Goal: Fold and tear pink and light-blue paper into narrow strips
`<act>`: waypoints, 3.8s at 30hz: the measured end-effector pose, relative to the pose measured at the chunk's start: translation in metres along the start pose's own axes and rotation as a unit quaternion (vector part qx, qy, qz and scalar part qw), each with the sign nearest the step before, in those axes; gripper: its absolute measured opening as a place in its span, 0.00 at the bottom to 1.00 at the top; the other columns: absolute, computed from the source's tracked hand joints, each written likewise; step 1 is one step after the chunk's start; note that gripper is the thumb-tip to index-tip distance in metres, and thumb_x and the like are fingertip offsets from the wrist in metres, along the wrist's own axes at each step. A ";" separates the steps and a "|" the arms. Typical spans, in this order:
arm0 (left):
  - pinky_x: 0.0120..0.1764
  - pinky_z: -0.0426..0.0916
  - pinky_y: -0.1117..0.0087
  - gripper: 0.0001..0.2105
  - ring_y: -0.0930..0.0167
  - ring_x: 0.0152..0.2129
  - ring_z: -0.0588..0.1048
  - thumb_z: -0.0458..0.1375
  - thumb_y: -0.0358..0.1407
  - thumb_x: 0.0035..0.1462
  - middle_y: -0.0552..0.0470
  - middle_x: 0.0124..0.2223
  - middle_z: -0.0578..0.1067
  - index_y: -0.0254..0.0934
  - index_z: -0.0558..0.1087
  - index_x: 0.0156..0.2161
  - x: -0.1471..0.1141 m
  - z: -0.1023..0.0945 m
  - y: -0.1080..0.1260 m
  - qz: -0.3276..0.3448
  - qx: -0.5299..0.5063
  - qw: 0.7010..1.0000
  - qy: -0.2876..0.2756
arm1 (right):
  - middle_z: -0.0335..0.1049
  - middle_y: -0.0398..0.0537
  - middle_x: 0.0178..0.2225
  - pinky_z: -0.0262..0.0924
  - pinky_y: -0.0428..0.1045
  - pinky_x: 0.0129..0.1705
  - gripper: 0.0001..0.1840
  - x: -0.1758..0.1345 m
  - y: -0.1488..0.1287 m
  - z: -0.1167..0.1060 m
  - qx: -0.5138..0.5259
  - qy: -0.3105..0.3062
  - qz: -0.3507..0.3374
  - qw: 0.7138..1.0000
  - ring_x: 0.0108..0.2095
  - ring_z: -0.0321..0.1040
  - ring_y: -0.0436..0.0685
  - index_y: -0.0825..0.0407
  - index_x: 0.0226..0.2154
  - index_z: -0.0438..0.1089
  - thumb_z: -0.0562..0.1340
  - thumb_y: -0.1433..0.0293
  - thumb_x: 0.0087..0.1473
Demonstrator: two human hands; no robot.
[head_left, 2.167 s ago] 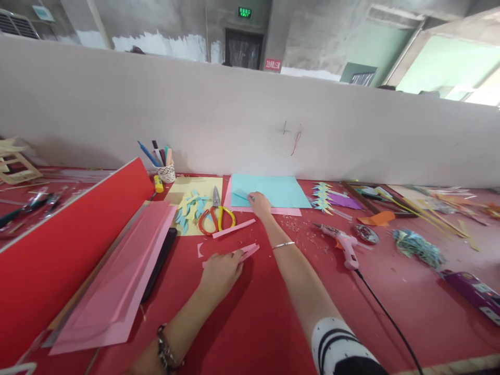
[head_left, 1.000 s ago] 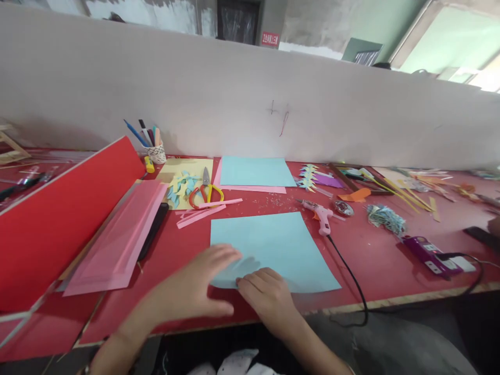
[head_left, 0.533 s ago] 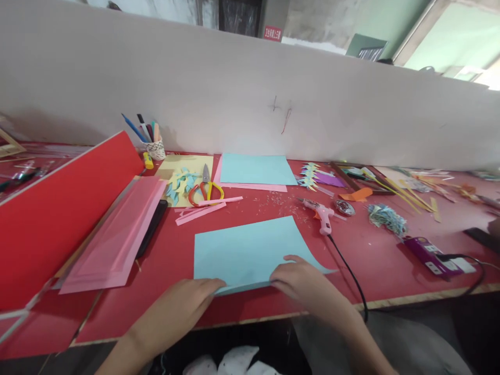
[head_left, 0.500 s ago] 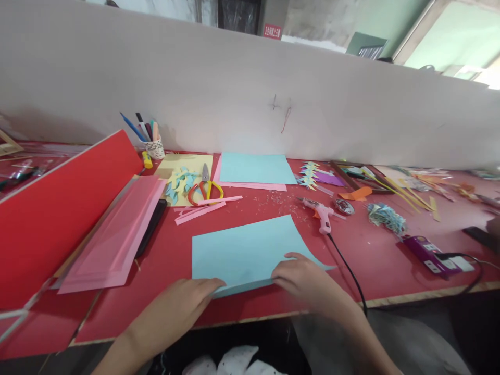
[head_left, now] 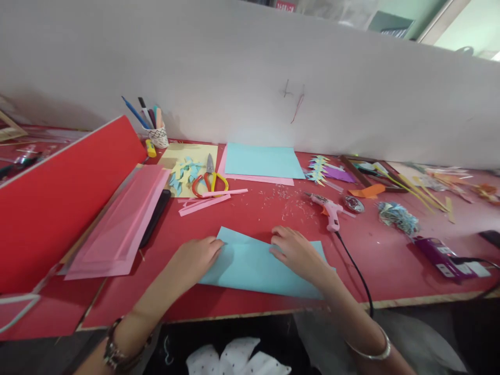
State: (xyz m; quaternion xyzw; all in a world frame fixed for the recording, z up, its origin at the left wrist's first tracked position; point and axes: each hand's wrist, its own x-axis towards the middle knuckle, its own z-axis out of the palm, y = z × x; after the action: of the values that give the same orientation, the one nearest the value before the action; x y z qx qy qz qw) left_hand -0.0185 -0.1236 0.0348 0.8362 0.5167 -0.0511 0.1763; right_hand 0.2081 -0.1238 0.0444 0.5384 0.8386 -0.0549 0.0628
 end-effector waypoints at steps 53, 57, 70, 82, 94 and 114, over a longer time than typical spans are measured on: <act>0.44 0.63 0.67 0.15 0.67 0.44 0.67 0.45 0.41 0.55 0.47 0.46 0.69 0.38 0.63 0.45 0.006 -0.018 -0.002 0.067 -0.113 0.964 0.230 | 0.57 0.37 0.22 0.55 0.43 0.23 0.14 0.008 -0.002 0.019 0.713 0.348 0.166 0.585 0.21 0.54 0.47 0.48 0.27 0.53 0.60 0.63 0.38; 0.47 0.61 0.64 0.19 0.64 0.47 0.65 0.49 0.43 0.52 0.46 0.50 0.68 0.37 0.63 0.48 0.004 -0.017 0.002 0.070 -0.126 0.969 0.201 | 0.57 0.37 0.22 0.56 0.44 0.25 0.13 0.005 0.002 0.028 0.707 0.378 0.181 0.569 0.22 0.56 0.47 0.49 0.26 0.52 0.58 0.64 0.38; 0.37 0.64 0.68 0.12 0.67 0.33 0.72 0.44 0.27 0.55 0.47 0.36 0.73 0.36 0.70 0.35 -0.014 0.008 0.035 0.114 -0.009 0.993 -0.030 | 0.53 0.53 0.55 0.38 0.64 0.56 0.26 -0.056 0.029 -0.003 0.177 0.262 0.041 0.948 0.57 0.46 0.62 0.46 0.49 0.57 0.58 0.61 0.47; 0.33 0.64 0.69 0.12 0.68 0.30 0.73 0.43 0.28 0.57 0.47 0.36 0.73 0.36 0.70 0.37 -0.014 -0.004 0.032 0.173 -0.011 0.984 -0.049 | 0.67 0.46 0.43 0.36 0.64 0.56 0.13 -0.014 -0.003 -0.018 0.120 -0.035 -0.138 0.983 0.45 0.62 0.51 0.51 0.28 0.65 0.48 0.74 0.56; 0.31 0.63 0.70 0.11 0.65 0.35 0.71 0.44 0.32 0.57 0.46 0.38 0.70 0.33 0.69 0.37 0.032 -0.010 -0.014 0.004 0.086 0.995 0.059 | 0.59 0.54 0.51 0.40 0.60 0.53 0.11 0.079 0.009 0.009 0.053 0.043 -0.110 0.992 0.51 0.55 0.56 0.53 0.32 0.68 0.50 0.71 0.56; 0.27 0.58 0.71 0.15 0.66 0.30 0.71 0.46 0.46 0.54 0.50 0.31 0.74 0.37 0.68 0.29 0.028 -0.022 -0.008 -0.016 -0.061 0.991 0.121 | 0.68 0.42 0.26 0.36 0.51 0.41 0.12 0.037 0.003 -0.013 0.028 0.226 -0.085 0.970 0.30 0.61 0.50 0.52 0.26 0.65 0.51 0.68 0.57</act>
State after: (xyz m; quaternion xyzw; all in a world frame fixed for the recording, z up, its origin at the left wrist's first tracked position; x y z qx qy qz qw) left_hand -0.0149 -0.0890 0.0460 0.8156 0.5496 0.0794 0.1624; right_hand 0.1947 -0.0869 0.0509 0.4651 0.8718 0.0393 -0.1487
